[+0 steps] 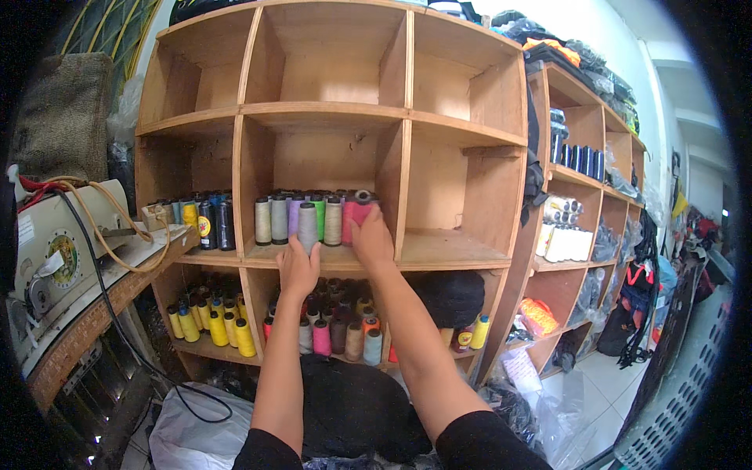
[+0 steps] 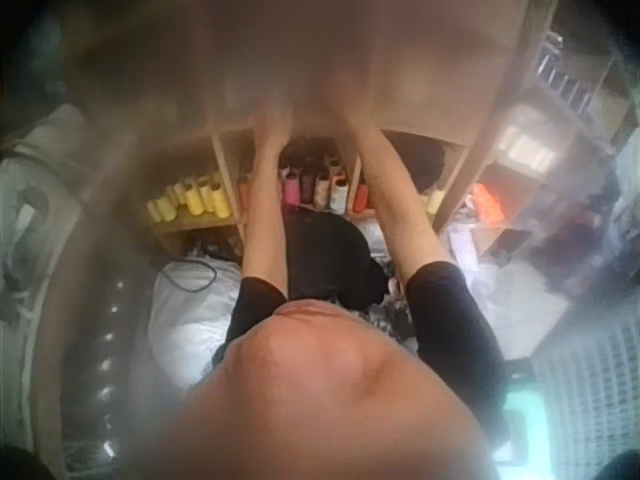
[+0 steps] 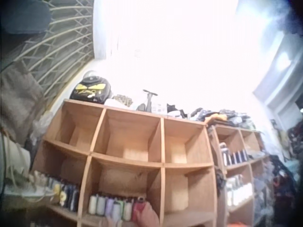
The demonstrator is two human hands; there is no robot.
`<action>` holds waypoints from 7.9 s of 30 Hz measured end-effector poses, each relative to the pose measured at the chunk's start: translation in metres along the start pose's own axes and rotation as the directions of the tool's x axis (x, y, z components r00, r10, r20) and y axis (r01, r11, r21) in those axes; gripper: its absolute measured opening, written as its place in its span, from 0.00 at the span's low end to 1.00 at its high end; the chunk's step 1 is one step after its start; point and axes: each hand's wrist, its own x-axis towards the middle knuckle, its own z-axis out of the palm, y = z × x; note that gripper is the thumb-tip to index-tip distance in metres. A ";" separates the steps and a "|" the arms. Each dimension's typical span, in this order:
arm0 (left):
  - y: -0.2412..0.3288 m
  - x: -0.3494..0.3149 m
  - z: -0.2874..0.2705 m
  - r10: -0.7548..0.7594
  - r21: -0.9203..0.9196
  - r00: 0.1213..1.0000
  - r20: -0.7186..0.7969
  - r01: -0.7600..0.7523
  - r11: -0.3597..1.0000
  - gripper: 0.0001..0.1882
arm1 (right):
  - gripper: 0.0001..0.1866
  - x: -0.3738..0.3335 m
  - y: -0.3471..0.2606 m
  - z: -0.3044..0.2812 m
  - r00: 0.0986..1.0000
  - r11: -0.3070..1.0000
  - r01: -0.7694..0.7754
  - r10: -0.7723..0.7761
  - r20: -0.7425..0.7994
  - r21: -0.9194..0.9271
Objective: The person picks up colorful thread spools from a green basket and places them into a wooden shelving unit. They handle the spools one at a time, arranging them by color on the shelves.
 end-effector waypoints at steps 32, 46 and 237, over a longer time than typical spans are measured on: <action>0.005 0.002 -0.002 0.065 0.045 0.995 -0.072 -0.062 0.997 0.28 | 0.27 0.010 0.006 0.015 0.944 0.953 -0.227 0.266 0.197 -0.200; 0.005 0.003 -0.003 0.049 0.027 0.996 -0.070 -0.047 0.999 0.28 | 0.15 0.007 -0.007 -0.001 0.918 0.924 -0.149 0.261 0.298 -0.351; 0.199 -0.234 -0.581 -0.116 0.088 -0.049 0.992 -0.390 0.917 0.17 | 0.19 -0.066 -0.279 -0.562 -0.085 0.745 -0.519 0.443 0.893 -0.419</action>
